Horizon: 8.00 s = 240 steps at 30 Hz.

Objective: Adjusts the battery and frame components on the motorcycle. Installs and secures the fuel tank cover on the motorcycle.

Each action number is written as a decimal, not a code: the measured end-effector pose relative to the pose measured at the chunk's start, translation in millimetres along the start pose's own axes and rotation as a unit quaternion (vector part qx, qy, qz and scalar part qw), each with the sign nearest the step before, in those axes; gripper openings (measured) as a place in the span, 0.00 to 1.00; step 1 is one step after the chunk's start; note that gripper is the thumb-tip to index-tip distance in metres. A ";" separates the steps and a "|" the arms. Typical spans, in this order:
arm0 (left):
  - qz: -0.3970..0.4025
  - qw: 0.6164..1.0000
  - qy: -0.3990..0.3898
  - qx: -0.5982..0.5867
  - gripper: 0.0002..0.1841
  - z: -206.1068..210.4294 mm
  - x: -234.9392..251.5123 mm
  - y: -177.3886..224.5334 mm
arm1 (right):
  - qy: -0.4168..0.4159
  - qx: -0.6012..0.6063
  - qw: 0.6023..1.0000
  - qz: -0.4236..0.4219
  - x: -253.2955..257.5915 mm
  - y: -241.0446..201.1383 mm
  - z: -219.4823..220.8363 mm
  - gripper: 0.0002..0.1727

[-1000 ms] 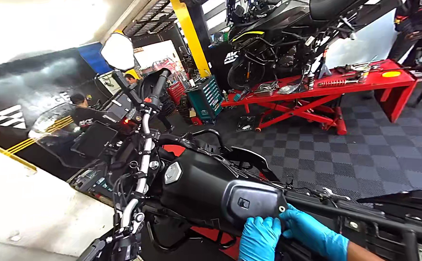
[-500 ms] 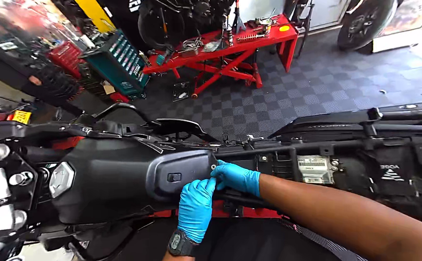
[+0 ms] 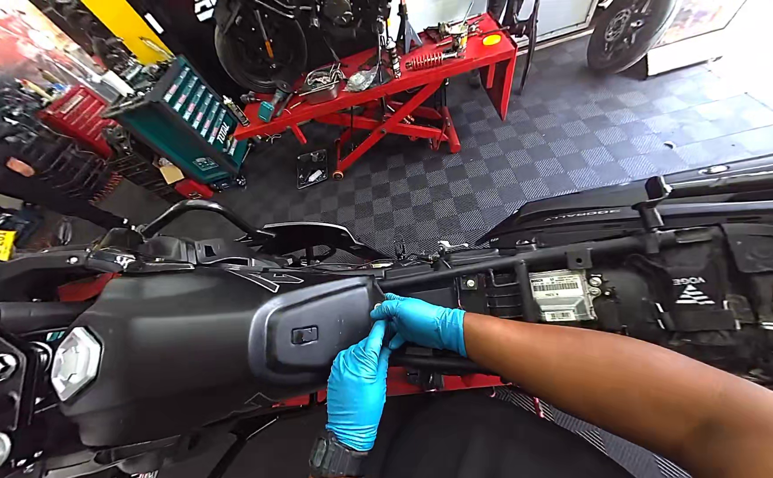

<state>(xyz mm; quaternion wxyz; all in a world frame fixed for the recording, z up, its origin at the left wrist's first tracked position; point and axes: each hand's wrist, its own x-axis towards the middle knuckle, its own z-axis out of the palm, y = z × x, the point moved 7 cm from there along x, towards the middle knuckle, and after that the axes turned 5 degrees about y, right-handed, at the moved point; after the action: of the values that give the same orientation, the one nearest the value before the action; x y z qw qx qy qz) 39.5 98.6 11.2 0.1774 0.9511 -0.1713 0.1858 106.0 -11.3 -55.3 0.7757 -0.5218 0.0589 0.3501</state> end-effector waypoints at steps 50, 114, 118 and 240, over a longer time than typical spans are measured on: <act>0.112 0.983 0.060 0.129 0.13 -2.1 -7.8 9.1 | 0.004 -0.060 0.998 -0.008 -2.1 -2.3 0.1 0.24; 0.040 0.996 -0.056 0.057 0.22 34.4 -55.2 -21.6 | 0.230 -0.640 0.731 0.057 -14.0 -58.1 -22.9 0.27; 0.044 0.996 -0.054 0.055 0.23 35.6 -56.5 -23.3 | 0.221 -0.599 0.766 0.074 -7.6 -54.0 -28.4 0.22; -0.439 0.743 -0.453 -0.223 0.31 113.4 -482.7 -150.1 | 0.171 -0.717 0.638 -0.223 9.1 -69.3 -8.7 0.38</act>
<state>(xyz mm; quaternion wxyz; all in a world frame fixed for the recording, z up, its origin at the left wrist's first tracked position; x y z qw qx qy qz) -289.6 310.4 -328.3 0.3480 0.8268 0.1680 -0.4087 157.0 -28.9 -10.1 0.1892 -0.9619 -0.1975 0.0034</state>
